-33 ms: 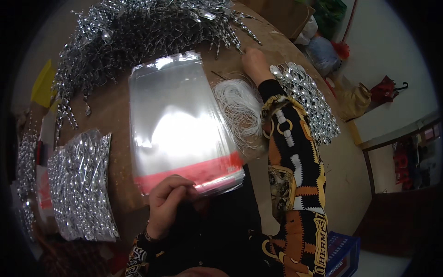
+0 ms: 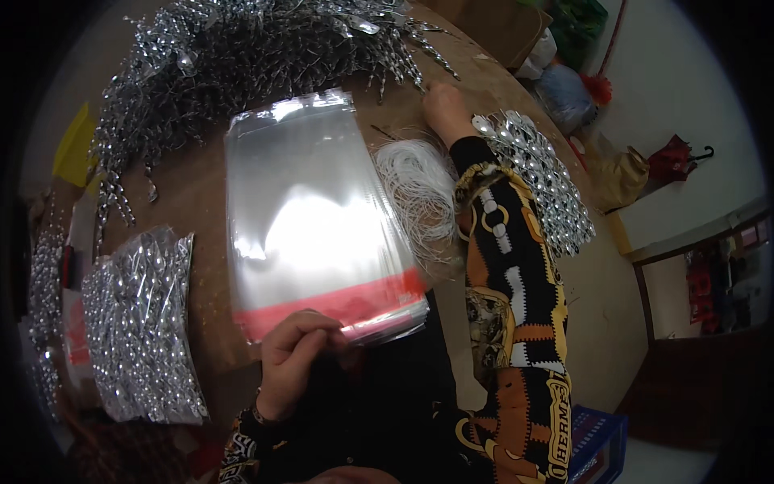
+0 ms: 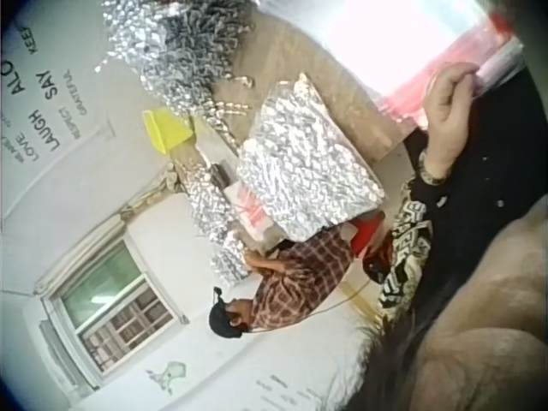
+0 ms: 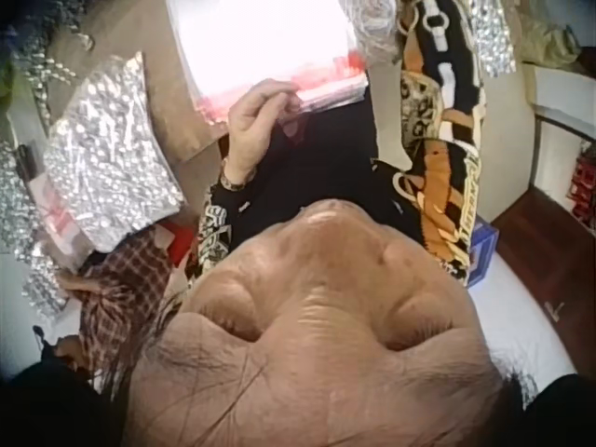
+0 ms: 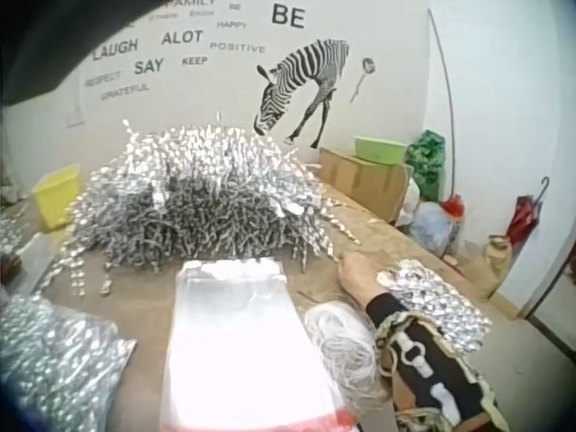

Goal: The person is packaging silver tinsel garlands and wire into clear plastic bags.

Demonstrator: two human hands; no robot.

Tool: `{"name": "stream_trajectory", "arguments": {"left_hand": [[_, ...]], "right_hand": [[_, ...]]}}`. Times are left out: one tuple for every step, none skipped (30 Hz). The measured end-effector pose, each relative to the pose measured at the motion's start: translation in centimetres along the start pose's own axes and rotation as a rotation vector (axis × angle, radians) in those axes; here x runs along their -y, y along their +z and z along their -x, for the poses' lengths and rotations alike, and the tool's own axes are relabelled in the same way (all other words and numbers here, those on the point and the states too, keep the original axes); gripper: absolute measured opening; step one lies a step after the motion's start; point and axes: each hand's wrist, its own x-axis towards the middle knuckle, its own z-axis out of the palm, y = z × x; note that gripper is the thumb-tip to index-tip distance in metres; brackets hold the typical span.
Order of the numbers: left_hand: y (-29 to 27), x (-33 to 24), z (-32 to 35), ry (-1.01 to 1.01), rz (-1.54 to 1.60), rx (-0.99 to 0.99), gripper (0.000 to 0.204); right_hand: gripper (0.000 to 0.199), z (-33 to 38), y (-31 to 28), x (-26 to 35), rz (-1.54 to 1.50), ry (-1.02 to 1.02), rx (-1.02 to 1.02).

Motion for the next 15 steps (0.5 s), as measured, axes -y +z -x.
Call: {"name": "stream_trajectory", "arguments": {"left_hand": [[-0.1,-0.1,-0.1,-0.002,0.005,-0.004,0.018],[-0.3,-0.2,-0.2,-0.009,-0.001,0.023,0.017],[-0.4,-0.3,-0.4,-0.015,-0.007,0.051,0.017],[-0.6,-0.5,-0.5,-0.010,-0.018,0.071,0.018],[-0.9,-0.7,-0.7,-0.014,-0.020,0.061,0.018],[-1.1,-0.9,-0.8,-0.007,-0.027,0.081,0.018],[-1.4,-1.0,-0.9,0.002,-0.031,0.106,0.019],[-1.6,-1.2,-1.1,-0.006,-0.022,0.113,0.019],[-1.8,-1.1,-1.3,-0.007,-0.023,0.112,0.019],[-2.0,-1.0,-1.4,-0.009,0.001,0.112,0.019],[-2.2,-1.0,-1.6,-0.011,0.024,0.113,0.019],[-2.4,-1.1,-1.6,-0.015,0.018,0.102,0.019],[-2.5,-1.4,-1.7,-0.035,0.028,0.090,0.019],[-2.6,-1.7,-1.8,-0.055,0.038,0.078,0.018],[-2.7,-1.7,-1.9,-0.056,0.034,0.073,0.018]], "right_hand": [[0.024,-0.8,1.0,-0.4,0.026,0.011,-0.013],[0.025,-1.6,1.8,-0.9,0.052,0.023,-0.027],[0.025,-2.4,2.4,-1.6,0.054,0.020,-0.022],[0.026,-3.2,3.1,-1.6,0.095,0.021,0.009],[0.028,-4.0,3.7,-1.6,0.137,0.023,0.039],[0.028,-4.6,4.4,-1.6,0.130,0.019,0.044],[0.030,-5.1,5.0,-2.0,0.133,0.016,0.017],[0.033,-5.6,5.5,-2.4,0.137,0.013,-0.012],[0.033,-6.0,5.9,-2.8,0.136,0.013,-0.011],[0.034,-6.5,6.2,-3.4,0.139,0.032,-0.001],[0.036,-6.9,6.5,-3.8,0.143,0.052,0.009],[0.036,-7.2,6.9,-3.0,0.131,0.048,0.014],[0.040,-7.5,6.6,-2.3,0.151,0.103,0.084],[0.044,-7.7,6.4,-1.7,0.171,0.158,0.154],[0.044,-7.9,7.0,-1.5,0.165,0.156,0.156]]}}
